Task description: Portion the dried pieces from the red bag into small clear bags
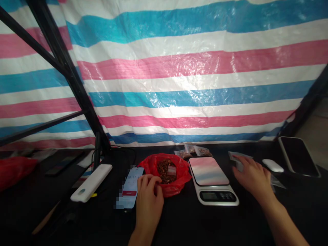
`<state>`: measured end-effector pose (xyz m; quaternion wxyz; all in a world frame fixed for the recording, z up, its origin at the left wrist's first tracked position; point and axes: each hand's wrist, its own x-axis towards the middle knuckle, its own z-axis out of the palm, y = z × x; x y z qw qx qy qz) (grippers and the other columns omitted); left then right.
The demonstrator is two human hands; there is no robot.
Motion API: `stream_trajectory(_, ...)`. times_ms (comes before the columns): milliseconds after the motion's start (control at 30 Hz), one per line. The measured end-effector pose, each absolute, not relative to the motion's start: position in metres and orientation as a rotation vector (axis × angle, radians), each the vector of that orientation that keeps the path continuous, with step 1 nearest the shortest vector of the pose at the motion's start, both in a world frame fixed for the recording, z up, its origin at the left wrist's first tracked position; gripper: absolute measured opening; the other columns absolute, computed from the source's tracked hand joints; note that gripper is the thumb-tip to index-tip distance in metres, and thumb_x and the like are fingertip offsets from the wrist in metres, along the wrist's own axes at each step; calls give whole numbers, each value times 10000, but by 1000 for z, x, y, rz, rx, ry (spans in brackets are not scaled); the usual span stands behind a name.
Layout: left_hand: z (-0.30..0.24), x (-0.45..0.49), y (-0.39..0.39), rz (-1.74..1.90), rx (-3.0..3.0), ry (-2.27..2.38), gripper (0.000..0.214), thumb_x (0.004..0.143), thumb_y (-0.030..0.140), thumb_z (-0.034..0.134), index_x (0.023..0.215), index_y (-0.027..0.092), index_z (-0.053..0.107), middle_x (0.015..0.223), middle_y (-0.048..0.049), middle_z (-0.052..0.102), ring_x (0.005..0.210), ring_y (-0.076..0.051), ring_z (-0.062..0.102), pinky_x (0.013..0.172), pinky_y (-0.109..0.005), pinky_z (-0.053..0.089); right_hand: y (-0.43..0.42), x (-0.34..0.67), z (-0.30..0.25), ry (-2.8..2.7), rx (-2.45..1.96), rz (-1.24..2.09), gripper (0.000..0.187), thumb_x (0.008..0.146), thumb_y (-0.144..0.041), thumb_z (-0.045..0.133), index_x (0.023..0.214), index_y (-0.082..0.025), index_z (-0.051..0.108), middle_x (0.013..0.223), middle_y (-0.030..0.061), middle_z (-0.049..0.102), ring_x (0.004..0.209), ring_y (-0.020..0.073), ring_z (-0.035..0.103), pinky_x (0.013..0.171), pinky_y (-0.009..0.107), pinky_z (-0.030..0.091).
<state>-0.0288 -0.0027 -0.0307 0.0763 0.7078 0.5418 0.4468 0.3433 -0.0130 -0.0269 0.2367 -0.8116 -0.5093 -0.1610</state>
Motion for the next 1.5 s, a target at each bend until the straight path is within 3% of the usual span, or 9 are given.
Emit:
stream_trajectory(367,-19,-5,-12,1648,2211,1401,237,901,61,537,841,242,679,942,-53,650,957,-248,586,843,-395,523,-31,337,-4,-1168,-2078,-275,399,847,-371,507,1112,-217,762,1031,142,772,854,353,724,682,446,543)
stream_trajectory(500,-16,15,-21,1580,2110,1196,234,941,112,531,1048,255,682,1052,-56,689,1048,-229,632,950,-403,537,-36,287,18,-1240,-1540,-213,301,888,-448,612,1044,-229,746,987,86,775,847,253,716,788,379,565)
stream_trajectory(633,-23,35,-31,1399,1841,1160,456,920,184,598,1371,248,571,1343,-103,649,1277,-261,594,1101,-475,486,-38,217,25,-1473,-1194,-11,118,940,-302,644,1011,-257,727,957,36,754,835,180,699,767,284,561)
stream_trajectory(800,-26,40,-31,1359,1455,1039,548,884,243,653,1419,197,543,1493,-158,566,1444,-308,478,1227,-500,346,-35,153,22,-1681,-1037,328,169,944,-239,648,1087,-278,731,1056,42,750,997,195,708,896,305,572)
stream_trajectory(933,-17,23,-26,1348,1290,887,616,856,220,665,1453,213,512,1527,-140,545,1448,-294,481,1219,-459,371,-31,136,24,-1739,-1026,496,285,893,-235,700,1171,-295,722,1200,54,710,1142,224,663,1002,350,535)
stream_trajectory(1067,-13,0,-25,1300,1187,928,640,848,206,658,1470,223,511,1594,-122,475,1509,-298,389,1264,-483,282,-25,128,27,-1820,-1012,557,228,975,-282,582,1160,-287,716,1149,69,675,1093,215,648,947,341,526)
stream_trajectory(1267,-11,-27,-31,1164,1280,852,856,807,260,728,1572,199,348,1664,-141,349,1548,-292,310,1277,-468,256,-17,111,27,-1783,-977,682,40,888,-223,686,926,-237,682,908,6,636,822,155,628,759,270,509)
stream_trajectory(1400,-7,-36,-30,1129,1355,848,630,882,330,698,1461,202,486,1553,-134,511,1455,-265,464,1223,-413,347,-18,103,26,-1847,-942,651,190,980,-249,558,811,-223,641,823,-1,620,772,137,609,718,253,485)
stream_trajectory(1500,-5,-43,-30,1090,1393,838,310,949,364,621,1197,180,642,1186,-97,713,1100,-222,666,988,-336,508,-19,98,22,-1876,-988,475,336,998,-260,536,665,-214,529,731,-11,557,691,124,560,643,247,439)
